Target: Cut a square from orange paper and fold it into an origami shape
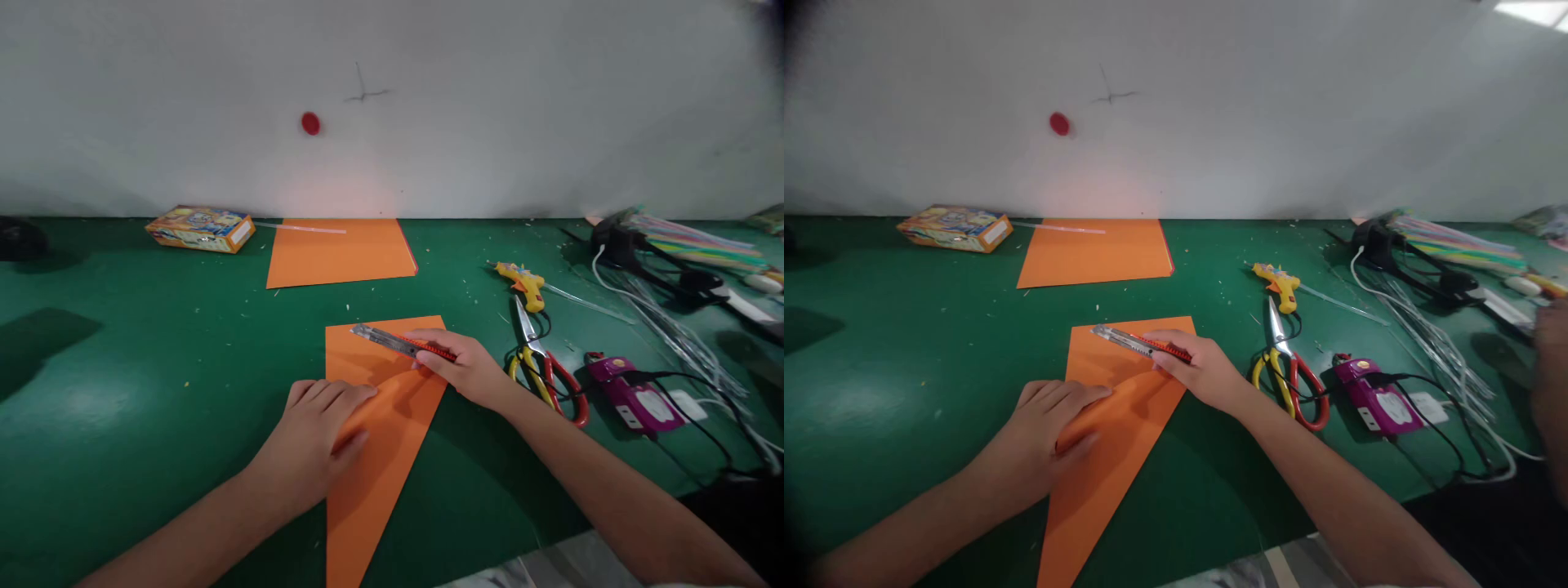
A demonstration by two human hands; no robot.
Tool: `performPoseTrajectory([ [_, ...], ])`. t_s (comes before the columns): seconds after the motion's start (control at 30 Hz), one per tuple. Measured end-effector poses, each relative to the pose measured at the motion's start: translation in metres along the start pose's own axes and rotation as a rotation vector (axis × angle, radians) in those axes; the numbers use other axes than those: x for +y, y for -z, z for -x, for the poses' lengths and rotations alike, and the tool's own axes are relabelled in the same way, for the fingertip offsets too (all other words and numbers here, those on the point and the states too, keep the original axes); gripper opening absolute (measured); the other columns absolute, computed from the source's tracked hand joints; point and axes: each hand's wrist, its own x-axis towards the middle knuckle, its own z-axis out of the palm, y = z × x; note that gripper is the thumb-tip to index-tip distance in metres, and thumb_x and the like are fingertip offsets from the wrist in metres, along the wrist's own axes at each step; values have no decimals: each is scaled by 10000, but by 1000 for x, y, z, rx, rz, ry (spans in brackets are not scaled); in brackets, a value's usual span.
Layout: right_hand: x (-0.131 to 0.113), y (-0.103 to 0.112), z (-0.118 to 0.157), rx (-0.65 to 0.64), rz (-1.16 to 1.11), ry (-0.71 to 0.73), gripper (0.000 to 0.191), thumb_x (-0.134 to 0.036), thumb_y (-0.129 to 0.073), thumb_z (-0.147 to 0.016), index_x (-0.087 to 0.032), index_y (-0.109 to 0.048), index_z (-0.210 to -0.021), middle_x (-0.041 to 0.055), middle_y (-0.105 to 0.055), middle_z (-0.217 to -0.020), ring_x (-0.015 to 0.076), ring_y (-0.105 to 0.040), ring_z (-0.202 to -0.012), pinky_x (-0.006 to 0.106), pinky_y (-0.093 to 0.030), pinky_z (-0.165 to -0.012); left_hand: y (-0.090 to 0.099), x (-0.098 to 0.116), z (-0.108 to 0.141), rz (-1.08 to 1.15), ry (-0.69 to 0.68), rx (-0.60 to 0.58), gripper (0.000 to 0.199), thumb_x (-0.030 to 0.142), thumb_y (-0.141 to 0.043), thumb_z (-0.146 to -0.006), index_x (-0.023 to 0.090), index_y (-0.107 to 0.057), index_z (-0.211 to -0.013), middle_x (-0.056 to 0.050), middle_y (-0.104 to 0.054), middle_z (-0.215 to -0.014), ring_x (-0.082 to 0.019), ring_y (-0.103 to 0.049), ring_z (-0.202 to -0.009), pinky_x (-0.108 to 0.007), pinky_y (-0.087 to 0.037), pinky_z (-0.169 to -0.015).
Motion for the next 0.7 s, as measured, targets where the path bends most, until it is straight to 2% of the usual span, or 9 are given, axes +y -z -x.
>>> performPoseTrajectory([
  [0.23,5,-3,0,-24,-93,37,383,-447,-625,-973,-283,-680,-1315,59,-762,-1157,211,-744,-948,350,-561,-879,1,0,0,36,-4,-21,384,193,-526,-950,301,-574,-1315,-6,-681,-1275,-235,-611,-1128,-420,-356,-979],
  [0.5,7,-3,-1,-28,-155,26,385,-427,-624,-976,-262,-673,-1320,67,-781,-1066,209,-747,-924,307,-550,-757,2,0,-1,-1,-8,-28,402,192,-540,-945,311,-580,-1327,-2,-679,-1276,-233,-611,-1132,-405,-361,-973],
  [0.6,6,-3,-1,-20,-164,28,376,-420,-629,-972,-263,-681,-1310,68,-776,-1076,206,-747,-908,304,-542,-743,2,-1,-1,5,-12,-27,386,202,-537,-955,310,-580,-1323,-2,-677,-1280,-231,-608,-1137,-403,-358,-978],
  [0.7,6,-2,-1,-21,-161,23,370,-412,-622,-978,-270,-680,-1315,51,-780,-999,200,-741,-908,294,-533,-737,1,-1,-1,19,-21,-19,381,202,-539,-954,306,-578,-1318,-9,-680,-1266,-234,-606,-1126,-411,-352,-975],
])
